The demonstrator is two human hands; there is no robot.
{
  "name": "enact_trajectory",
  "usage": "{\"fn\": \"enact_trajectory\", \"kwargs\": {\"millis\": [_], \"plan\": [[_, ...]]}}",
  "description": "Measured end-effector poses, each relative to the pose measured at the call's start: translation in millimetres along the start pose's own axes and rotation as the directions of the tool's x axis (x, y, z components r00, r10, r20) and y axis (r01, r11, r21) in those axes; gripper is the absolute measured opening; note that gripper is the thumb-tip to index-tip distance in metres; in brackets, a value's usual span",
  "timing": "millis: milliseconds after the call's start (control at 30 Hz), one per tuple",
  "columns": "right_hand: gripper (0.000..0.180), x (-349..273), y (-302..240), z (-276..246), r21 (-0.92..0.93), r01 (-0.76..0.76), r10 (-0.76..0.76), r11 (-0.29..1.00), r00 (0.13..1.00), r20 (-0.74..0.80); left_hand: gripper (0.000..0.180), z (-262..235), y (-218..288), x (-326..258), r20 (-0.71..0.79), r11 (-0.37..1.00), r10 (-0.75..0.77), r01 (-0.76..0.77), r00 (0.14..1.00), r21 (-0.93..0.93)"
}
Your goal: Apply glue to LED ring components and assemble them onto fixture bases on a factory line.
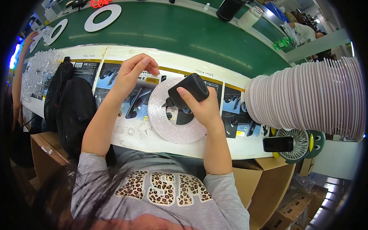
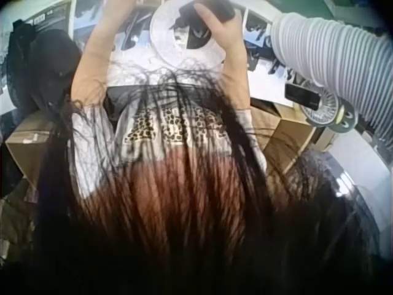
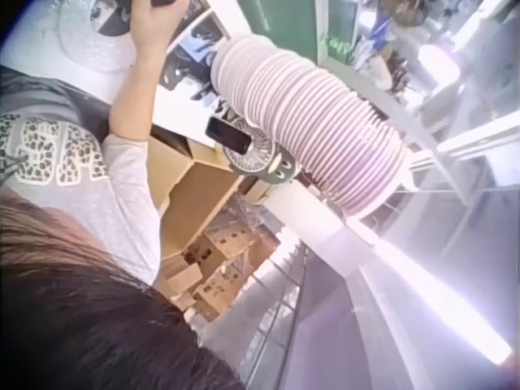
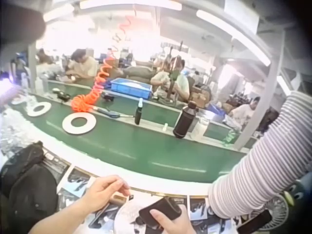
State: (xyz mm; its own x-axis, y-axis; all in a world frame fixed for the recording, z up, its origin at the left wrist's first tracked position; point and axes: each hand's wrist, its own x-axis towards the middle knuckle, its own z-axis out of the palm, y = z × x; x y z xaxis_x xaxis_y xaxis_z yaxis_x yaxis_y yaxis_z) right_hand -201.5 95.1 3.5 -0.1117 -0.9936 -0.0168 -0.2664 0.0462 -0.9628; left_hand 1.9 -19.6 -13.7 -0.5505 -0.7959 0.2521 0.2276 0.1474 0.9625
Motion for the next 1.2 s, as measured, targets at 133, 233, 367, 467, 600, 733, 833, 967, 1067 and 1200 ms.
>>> {"fn": "enact_trajectory", "kwargs": {"millis": [133,233,367,467,600,733,833,967,1067,1200], "plan": [[0.026,1,2,-2,0.053,0.048,-0.043,0.997,0.995,-0.095,0.030,-1,-1,1,-0.006,1.000,0.014,-0.014,1.000,0.002],[0.028,3,5,-9,0.162,0.028,0.005,0.986,0.980,-0.201,0.029,-2,1,1,-0.035,1.000,0.020,-0.020,0.999,0.004],[0.036,10,16,-27,0.336,0.075,0.071,0.939,0.912,-0.403,0.029,-4,0,2,-0.043,0.999,0.037,-0.036,0.998,0.012],[0.037,13,12,-30,0.342,0.076,0.109,0.937,0.864,-0.492,0.029,-4,-1,1,-0.059,0.999,0.040,-0.039,0.997,0.013],[0.030,13,12,-28,0.213,0.129,0.007,0.969,0.841,-0.540,0.029,-4,-2,1,-0.080,0.999,0.047,-0.046,0.996,0.008],[0.023,14,17,-22,-0.005,0.211,-0.189,0.977,0.866,-0.463,0.029,-3,-1,2,-0.066,0.998,0.054,-0.052,0.996,0.021],[0.023,15,21,-13,-0.022,0.254,-0.238,0.967,0.869,-0.433,0.029,-2,-4,3,-0.060,0.999,0.045,-0.044,0.997,0.009],[0.023,14,17,-9,-0.037,0.237,-0.233,0.971,0.893,-0.385,0.030,-3,-3,1,-0.067,0.999,0.044,-0.042,0.997,0.024],[0.023,14,13,-8,-0.034,0.205,-0.203,0.978,0.908,-0.367,0.030,-3,-2,1,-0.062,0.999,0.043,-0.042,0.997,0.017],[0.022,14,15,-10,-0.055,0.199,-0.206,0.978,0.914,-0.350,0.029,-2,-3,2,-0.056,0.999,0.037,-0.035,0.998,0.026]]}}
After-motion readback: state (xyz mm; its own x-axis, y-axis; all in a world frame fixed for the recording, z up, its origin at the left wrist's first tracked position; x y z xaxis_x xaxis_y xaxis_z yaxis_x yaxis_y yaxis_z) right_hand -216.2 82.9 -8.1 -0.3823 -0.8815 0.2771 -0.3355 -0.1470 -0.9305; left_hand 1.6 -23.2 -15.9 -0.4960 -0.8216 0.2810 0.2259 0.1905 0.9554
